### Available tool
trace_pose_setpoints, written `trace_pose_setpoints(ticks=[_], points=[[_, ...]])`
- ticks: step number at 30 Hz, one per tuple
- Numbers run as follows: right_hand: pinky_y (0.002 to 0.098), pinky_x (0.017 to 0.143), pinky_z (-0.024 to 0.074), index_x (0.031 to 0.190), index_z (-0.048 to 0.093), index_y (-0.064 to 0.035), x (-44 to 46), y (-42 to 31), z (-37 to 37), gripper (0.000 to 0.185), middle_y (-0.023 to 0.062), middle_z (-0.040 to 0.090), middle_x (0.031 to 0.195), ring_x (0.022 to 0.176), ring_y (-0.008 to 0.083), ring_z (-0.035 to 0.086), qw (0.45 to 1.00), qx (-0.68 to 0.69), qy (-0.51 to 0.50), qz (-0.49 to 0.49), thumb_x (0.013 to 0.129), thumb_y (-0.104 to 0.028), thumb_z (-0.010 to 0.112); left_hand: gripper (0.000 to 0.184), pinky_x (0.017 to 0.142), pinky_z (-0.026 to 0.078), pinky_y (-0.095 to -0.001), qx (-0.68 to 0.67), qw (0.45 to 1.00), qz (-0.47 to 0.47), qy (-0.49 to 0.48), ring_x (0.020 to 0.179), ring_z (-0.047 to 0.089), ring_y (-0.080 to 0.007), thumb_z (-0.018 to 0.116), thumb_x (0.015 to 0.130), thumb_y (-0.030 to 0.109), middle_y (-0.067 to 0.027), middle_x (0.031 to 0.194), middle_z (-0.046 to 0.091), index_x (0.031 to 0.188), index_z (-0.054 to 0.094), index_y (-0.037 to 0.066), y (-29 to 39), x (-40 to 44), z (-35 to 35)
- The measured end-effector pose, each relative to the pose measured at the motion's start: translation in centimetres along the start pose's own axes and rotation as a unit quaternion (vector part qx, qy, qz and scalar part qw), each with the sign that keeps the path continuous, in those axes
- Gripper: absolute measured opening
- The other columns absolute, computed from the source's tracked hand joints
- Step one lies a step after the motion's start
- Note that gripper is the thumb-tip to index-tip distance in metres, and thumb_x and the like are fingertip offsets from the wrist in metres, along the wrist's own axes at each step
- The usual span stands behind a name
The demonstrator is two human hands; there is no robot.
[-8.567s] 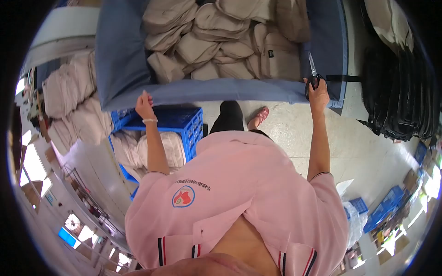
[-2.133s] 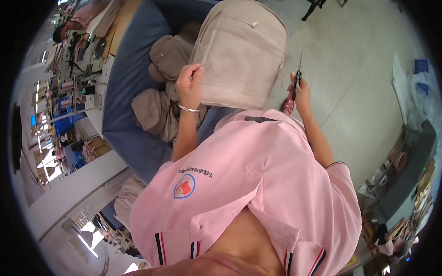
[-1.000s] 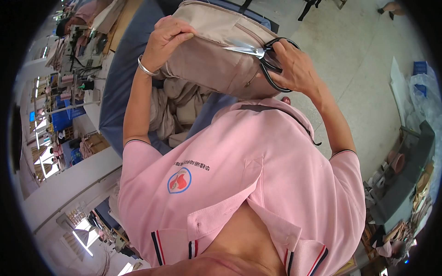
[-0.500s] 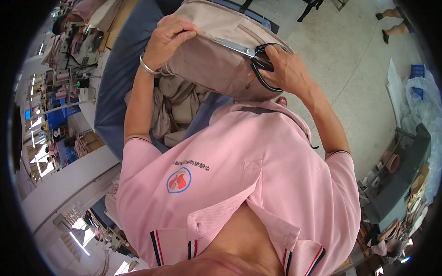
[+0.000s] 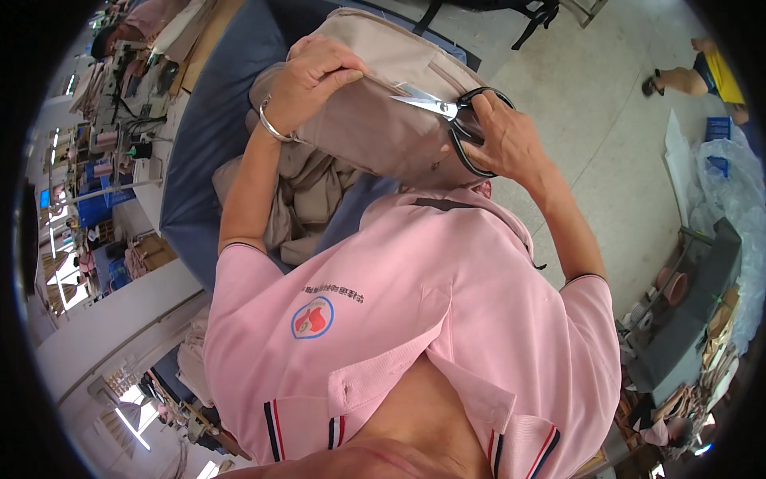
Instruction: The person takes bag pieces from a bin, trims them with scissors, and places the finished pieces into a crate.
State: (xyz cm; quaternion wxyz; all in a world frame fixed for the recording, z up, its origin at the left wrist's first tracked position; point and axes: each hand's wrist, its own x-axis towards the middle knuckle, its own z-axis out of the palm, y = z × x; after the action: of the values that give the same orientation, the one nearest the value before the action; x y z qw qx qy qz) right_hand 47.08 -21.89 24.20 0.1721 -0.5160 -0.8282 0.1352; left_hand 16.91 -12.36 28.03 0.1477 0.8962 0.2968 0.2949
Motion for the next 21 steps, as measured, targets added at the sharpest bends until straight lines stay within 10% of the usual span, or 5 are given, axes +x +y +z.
trace_pose_setpoints(ticks=[15, 21], points=[[0.0429, 0.061, 0.0501, 0.095, 0.054, -0.0060, -0.6, 0.1, 2.6, 0.047, 0.0120, 0.063, 0.088, 0.073, 0.0340, 0.063, 0.994, 0.039, 0.002, 0.104, 0.074, -0.042, 0.075, 0.005, 0.086, 0.039, -0.0314, 0.006, 1.000, 0.023, -0.007, 0.079, 0.057, -0.0175, 0.067, 0.081, 0.014, -0.0004, 0.081, 0.063, 0.083, 0.068, 0.009, 0.1, 1.4, 0.6], [0.0483, 0.073, 0.0470, 0.101, 0.059, -0.0090, -2.2, -1.9, 4.6, 0.036, 0.0174, 0.064, 0.092, 0.084, 0.0386, 0.061, 0.976, 0.192, -0.015, 0.104, 0.079, -0.037, 0.064, 0.010, 0.061, 0.045, -0.0275, -0.090, 0.968, -0.213, -0.096, 0.070, 0.057, -0.0162, 0.066, 0.084, 0.010, -0.0060, 0.081, 0.061, 0.089, 0.068, 0.002, 1.3, 3.0, -4.7]])
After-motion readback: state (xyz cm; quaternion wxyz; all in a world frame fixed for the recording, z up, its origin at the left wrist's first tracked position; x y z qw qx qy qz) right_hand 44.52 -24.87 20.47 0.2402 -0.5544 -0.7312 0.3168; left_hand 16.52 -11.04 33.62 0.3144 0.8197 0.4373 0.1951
